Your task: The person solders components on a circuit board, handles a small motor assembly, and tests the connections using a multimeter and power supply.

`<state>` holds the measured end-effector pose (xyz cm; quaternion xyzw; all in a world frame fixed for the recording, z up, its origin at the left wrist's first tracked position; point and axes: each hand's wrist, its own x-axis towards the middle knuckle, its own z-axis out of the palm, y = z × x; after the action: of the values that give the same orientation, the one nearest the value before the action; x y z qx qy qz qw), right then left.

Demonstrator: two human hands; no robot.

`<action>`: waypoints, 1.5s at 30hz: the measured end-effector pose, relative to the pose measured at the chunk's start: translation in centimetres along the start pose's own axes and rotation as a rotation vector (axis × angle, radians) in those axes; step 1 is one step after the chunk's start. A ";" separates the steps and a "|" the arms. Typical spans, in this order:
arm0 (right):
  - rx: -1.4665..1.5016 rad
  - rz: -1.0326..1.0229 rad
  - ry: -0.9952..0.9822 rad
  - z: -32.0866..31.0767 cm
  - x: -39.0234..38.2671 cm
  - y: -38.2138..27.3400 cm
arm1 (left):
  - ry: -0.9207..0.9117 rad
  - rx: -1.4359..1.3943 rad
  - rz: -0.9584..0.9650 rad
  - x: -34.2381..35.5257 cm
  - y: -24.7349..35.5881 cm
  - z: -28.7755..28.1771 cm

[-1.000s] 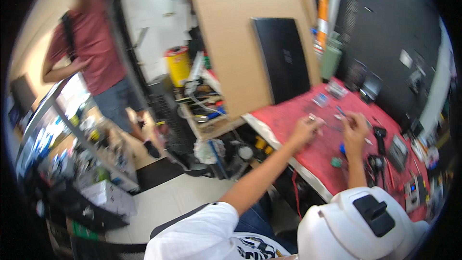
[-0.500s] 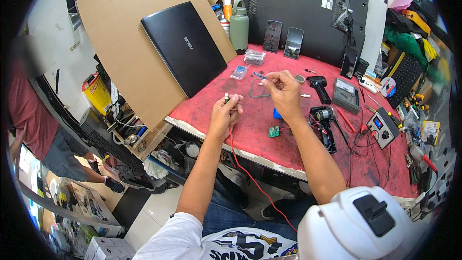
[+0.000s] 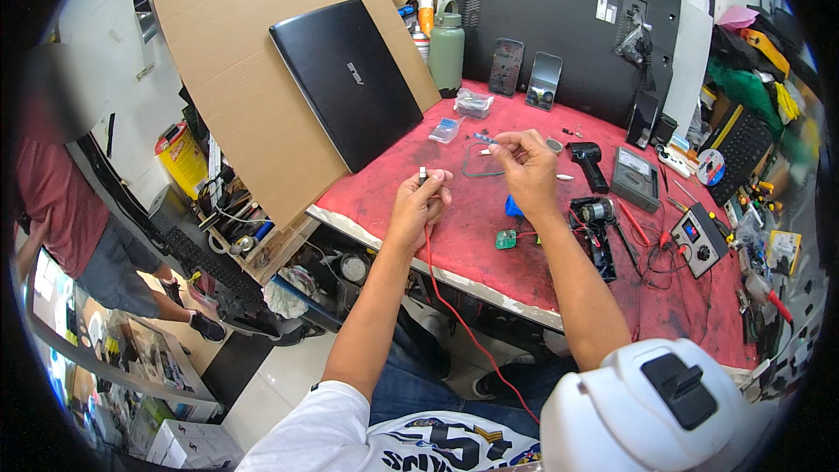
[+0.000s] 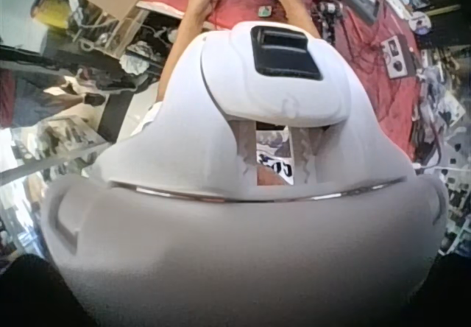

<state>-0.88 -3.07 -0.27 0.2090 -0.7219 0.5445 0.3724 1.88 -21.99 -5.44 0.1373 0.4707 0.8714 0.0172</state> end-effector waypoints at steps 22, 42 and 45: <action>0.211 0.304 0.051 -4.4 2.7 3.4 | 0.455 1.591 -0.043 18.1 0.5 -0.8; 0.339 0.178 -0.120 0.2 -0.9 -3.8 | 0.284 0.244 0.280 2.8 -1.2 2.6; 0.299 0.148 -0.250 2.1 -2.8 -3.4 | 0.325 0.085 0.250 -0.5 -1.8 2.4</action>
<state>2.65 -6.43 -0.50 0.2742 -0.6869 0.6414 0.2038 2.76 -19.12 -5.75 0.0532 0.4830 0.8567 -0.1731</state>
